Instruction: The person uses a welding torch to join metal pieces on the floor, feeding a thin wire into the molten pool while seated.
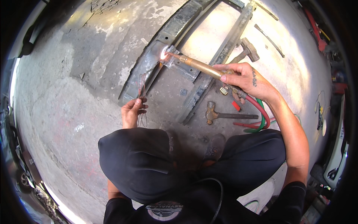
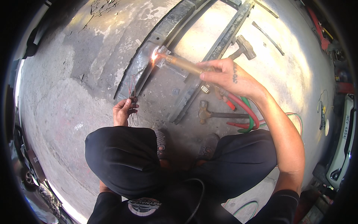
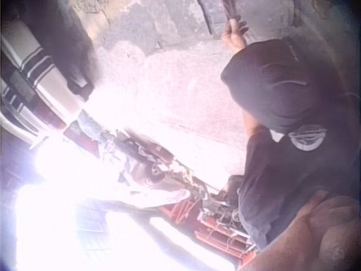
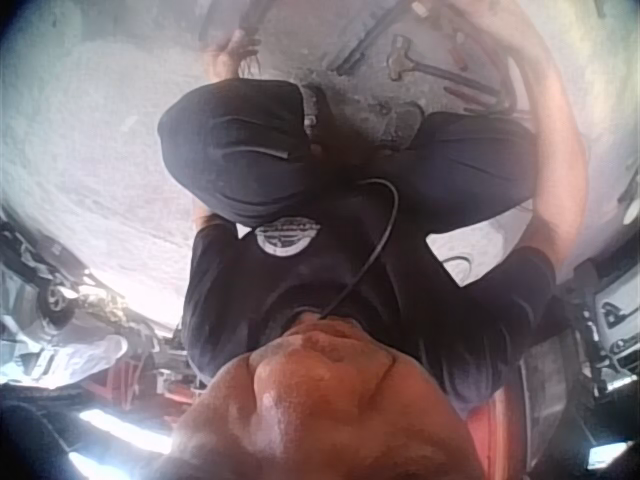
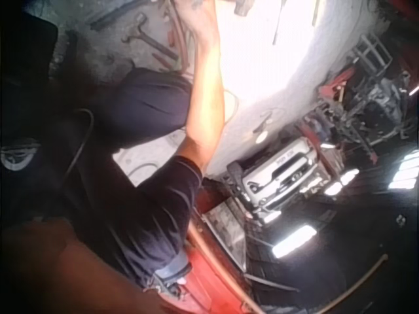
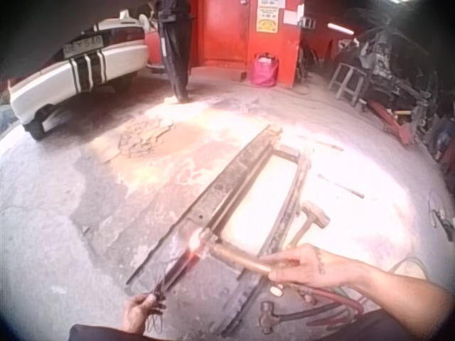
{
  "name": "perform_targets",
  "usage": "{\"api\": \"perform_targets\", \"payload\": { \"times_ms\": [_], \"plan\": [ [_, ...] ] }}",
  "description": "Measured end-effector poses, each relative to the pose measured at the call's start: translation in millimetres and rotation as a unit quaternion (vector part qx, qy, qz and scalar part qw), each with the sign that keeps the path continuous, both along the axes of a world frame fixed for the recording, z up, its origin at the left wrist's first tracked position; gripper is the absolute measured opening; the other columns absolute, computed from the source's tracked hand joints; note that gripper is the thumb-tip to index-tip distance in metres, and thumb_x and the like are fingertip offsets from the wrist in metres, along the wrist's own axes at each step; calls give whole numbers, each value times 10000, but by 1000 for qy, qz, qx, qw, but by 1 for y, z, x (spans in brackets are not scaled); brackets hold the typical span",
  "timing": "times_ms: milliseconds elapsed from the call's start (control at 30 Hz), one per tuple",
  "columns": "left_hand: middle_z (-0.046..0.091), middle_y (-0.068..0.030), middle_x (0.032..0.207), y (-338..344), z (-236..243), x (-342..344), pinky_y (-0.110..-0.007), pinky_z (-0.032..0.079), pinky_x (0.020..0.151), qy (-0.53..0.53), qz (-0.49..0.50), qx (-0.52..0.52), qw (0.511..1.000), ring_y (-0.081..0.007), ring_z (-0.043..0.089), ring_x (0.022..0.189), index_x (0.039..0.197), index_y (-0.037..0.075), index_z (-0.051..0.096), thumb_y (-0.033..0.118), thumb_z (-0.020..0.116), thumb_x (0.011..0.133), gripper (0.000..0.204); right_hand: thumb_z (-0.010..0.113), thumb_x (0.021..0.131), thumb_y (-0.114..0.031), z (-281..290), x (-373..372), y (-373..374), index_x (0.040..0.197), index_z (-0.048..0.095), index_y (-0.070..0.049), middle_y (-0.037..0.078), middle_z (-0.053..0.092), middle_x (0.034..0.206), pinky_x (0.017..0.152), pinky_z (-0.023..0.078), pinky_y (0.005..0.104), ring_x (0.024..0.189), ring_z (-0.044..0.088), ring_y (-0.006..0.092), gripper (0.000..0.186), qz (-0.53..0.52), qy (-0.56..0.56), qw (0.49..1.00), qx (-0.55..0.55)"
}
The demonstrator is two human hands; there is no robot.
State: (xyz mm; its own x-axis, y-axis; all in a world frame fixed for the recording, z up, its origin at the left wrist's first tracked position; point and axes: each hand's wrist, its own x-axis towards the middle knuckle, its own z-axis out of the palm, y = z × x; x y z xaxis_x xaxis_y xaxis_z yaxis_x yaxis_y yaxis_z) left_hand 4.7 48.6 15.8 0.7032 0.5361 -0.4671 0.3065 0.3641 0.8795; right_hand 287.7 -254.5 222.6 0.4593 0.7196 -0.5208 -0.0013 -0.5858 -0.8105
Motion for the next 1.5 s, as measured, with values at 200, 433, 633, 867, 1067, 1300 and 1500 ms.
{"api": "perform_targets", "payload": {
  "times_ms": [200,433,633,867,1067,1300,1500],
  "plan": [
    [755,-154,1097,-1,1,1,-354,587,729,2,2,-1,1000,-232,735,867,1171,-65,711,221,649,1040,320,662,1008,-283,0,0,0,1445,575,21,46,633,668,477,460,281,501,620,115,539,1,-2,1000,5],
    [755,-152,1096,-1,-1,1,-356,584,726,1,2,0,1000,-233,734,869,1176,-62,711,223,654,1037,322,663,1005,-286,-2,-1,0,1444,581,12,38,628,673,474,464,280,509,622,115,537,-8,4,1000,3],
    [754,-152,1099,-1,1,1,-357,585,728,4,2,1,1000,-235,735,871,1173,-63,711,220,651,1039,318,661,1006,-286,-2,-1,0,1444,581,12,43,635,670,474,468,282,505,620,118,536,-2,-1,1000,1],
    [755,-155,1099,-1,1,2,-352,587,730,1,3,-3,1000,-232,735,868,1169,-63,711,220,650,1039,318,662,1005,-289,-2,0,0,1441,584,12,40,634,664,473,466,284,494,614,117,536,-4,5,1000,4],
    [753,-154,1109,-1,-1,1,-353,586,735,1,0,-2,1000,-230,734,873,1171,-61,712,227,653,1038,322,672,998,-297,-4,1,-1,1440,588,7,42,640,683,477,463,285,496,610,112,543,-6,0,1000,-7],
    [753,-152,1111,0,-1,2,-358,586,745,1,-1,-3,1000,-230,735,884,1179,-55,710,231,656,1036,325,674,996,-292,-3,0,0,1435,596,4,41,651,721,482,468,285,509,602,99,535,-2,-8,1000,2],
    [755,-149,1108,0,-1,2,-361,586,747,2,-1,-4,1000,-231,735,890,1179,-48,712,236,660,1034,323,669,999,-288,-2,1,0,1436,595,1,40,645,710,488,474,284,514,605,103,530,-3,0,1000,-9]
  ]
}}
